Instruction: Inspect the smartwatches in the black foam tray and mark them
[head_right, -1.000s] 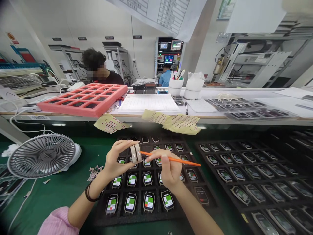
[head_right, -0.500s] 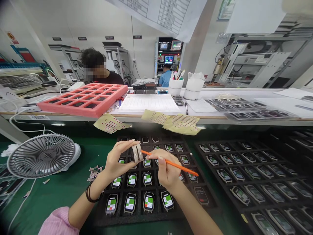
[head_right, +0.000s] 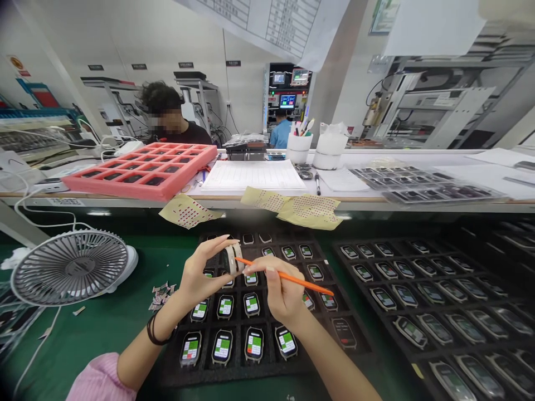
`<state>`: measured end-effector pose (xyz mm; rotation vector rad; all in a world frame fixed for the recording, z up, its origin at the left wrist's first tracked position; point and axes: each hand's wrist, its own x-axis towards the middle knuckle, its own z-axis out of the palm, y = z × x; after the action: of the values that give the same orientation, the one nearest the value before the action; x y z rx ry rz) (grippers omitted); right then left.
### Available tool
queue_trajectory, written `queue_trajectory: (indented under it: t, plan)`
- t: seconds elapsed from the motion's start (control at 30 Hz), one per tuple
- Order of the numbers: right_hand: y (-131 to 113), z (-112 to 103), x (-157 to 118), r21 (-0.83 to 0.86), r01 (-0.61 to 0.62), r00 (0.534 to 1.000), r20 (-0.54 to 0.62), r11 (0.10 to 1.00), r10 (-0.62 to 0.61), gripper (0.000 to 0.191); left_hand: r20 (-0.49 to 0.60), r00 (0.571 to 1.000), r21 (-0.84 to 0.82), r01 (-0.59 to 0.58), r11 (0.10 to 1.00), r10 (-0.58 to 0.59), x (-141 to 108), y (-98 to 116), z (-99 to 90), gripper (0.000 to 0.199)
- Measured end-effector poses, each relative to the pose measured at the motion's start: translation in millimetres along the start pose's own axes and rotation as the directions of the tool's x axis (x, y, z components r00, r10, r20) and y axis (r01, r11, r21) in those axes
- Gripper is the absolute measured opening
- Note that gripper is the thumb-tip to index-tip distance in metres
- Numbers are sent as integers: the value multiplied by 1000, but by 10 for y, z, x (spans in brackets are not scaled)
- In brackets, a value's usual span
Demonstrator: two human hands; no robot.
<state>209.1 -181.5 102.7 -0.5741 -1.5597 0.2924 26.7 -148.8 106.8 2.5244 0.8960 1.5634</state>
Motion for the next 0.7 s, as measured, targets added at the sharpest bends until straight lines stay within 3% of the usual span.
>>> queue_trajectory:
  t: [0.57,0.7]
  plan:
    - [-90,10,15,-91,27,995,96,995,-19,28,-17,1000,20,1,1000,-1,-16,-3,31,61]
    - [-150,-14,13,-37,-58,998,8,998,59,26,-2,1000,74,-10,997,10,7,-3,-10,66]
